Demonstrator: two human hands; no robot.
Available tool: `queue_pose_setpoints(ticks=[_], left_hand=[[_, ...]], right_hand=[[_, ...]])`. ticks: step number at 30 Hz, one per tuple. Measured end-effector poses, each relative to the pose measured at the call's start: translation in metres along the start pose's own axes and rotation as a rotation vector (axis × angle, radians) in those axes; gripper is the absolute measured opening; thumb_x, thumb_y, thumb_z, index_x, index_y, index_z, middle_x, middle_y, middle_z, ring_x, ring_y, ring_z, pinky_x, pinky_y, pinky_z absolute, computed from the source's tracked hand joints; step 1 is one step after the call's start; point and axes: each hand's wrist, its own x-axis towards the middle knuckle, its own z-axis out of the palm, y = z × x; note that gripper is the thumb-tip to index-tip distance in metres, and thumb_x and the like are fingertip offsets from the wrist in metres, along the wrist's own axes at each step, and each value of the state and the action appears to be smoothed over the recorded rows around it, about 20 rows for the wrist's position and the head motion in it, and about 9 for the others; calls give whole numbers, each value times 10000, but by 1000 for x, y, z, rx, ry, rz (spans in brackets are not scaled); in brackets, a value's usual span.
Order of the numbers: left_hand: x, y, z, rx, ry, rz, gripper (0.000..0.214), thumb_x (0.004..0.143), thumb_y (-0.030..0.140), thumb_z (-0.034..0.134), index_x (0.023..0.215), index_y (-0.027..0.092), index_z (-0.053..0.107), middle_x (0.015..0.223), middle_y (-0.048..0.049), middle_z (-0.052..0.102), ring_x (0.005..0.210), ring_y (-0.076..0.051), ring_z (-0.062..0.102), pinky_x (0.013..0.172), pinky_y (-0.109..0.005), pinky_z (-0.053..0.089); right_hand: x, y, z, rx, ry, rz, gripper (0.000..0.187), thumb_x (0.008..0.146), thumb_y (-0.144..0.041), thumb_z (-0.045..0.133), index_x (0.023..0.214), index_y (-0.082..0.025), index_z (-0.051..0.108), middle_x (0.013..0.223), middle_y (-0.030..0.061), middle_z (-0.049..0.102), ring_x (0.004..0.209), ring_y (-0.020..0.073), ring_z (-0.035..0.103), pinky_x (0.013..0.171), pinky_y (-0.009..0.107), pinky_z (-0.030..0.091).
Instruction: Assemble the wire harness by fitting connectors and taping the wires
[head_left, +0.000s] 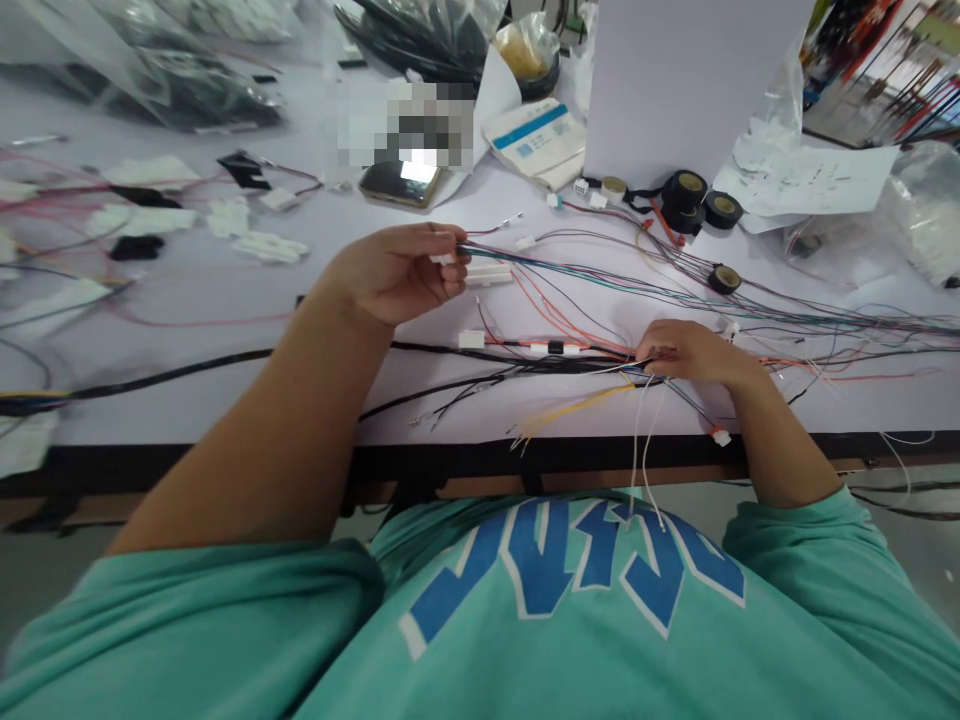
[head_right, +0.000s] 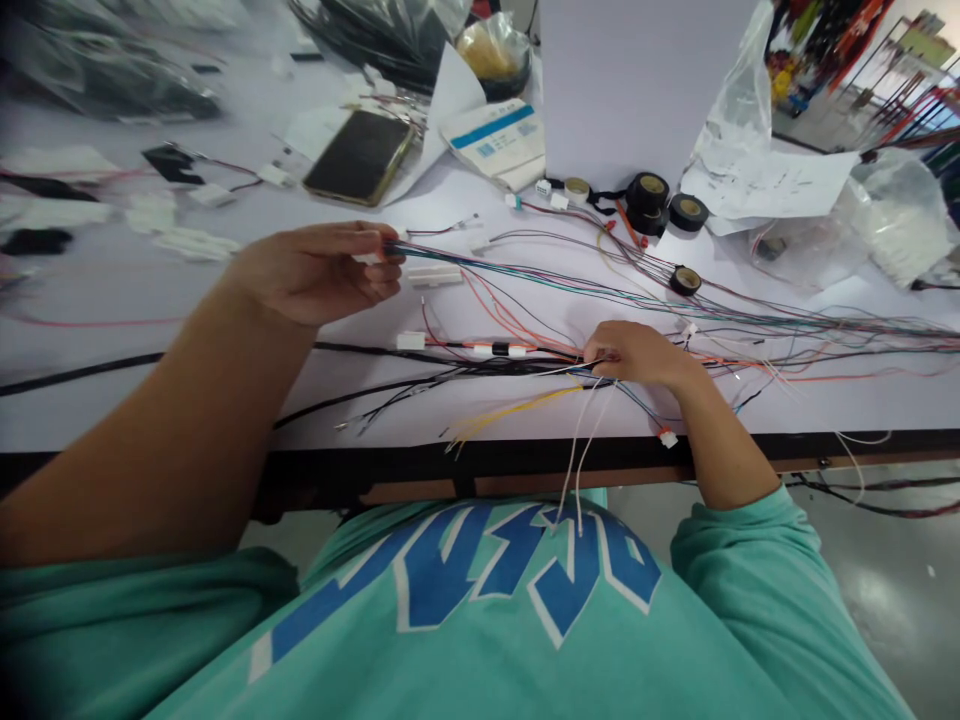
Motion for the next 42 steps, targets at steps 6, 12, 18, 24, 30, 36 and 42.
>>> queue_pose_setpoints(ticks=[6, 12, 18, 24, 30, 36, 42], left_hand=[[-3, 0, 3, 2, 28, 17, 266, 778, -8, 431, 590, 108, 581, 436, -7, 469, 391, -57, 363, 391, -172, 319], [-4, 3, 0, 36, 11, 47, 274, 761, -24, 385, 607, 110, 568, 424, -9, 448, 373, -59, 343, 367, -165, 299], [6, 7, -15, 121, -16, -30, 188, 621, -29, 427, 578, 122, 531, 399, 9, 385, 341, -55, 319, 339, -159, 255], [15, 15, -33, 181, -39, -47, 200, 550, -36, 422, 537, 127, 537, 362, 4, 398, 308, -65, 330, 318, -159, 247], [14, 21, -44, 227, -54, -24, 211, 467, -40, 417, 476, 112, 563, 336, -15, 409, 279, -78, 343, 285, -162, 242], [20, 21, -54, 286, -177, -74, 192, 471, -20, 456, 529, 114, 582, 371, -30, 446, 280, -74, 321, 297, -177, 227], [16, 20, -54, 310, -130, -74, 195, 462, -14, 469, 559, 121, 572, 378, -26, 452, 272, -83, 334, 306, -183, 194]], right_hand=[[1, 1, 1, -73, 15, 35, 171, 795, -292, 533, 823, -171, 651, 804, 36, 635, 729, 143, 547, 662, 253, 382], [6, 4, 10, -173, -1, 33, 193, 791, -209, 475, 847, -173, 656, 843, 56, 642, 778, 159, 548, 700, 268, 380], [2, 5, -1, 49, -60, 95, 200, 769, -286, 498, 823, -156, 641, 788, 33, 631, 700, 131, 539, 648, 251, 385], [-1, 5, -17, 208, -319, 146, 256, 739, -393, 561, 778, -162, 665, 783, 29, 657, 712, 127, 561, 669, 261, 402], [-2, 9, -16, 242, -207, 242, 267, 713, -418, 575, 733, -164, 652, 677, 0, 624, 634, 114, 526, 623, 261, 393], [5, 16, 2, 68, 249, 203, 234, 765, -391, 529, 777, -175, 619, 715, 26, 613, 666, 146, 536, 639, 294, 419], [23, 13, 26, -360, 422, 71, 458, 834, -447, 509, 1221, -203, 528, 1287, 126, 545, 1201, 270, 457, 976, 431, 350]])
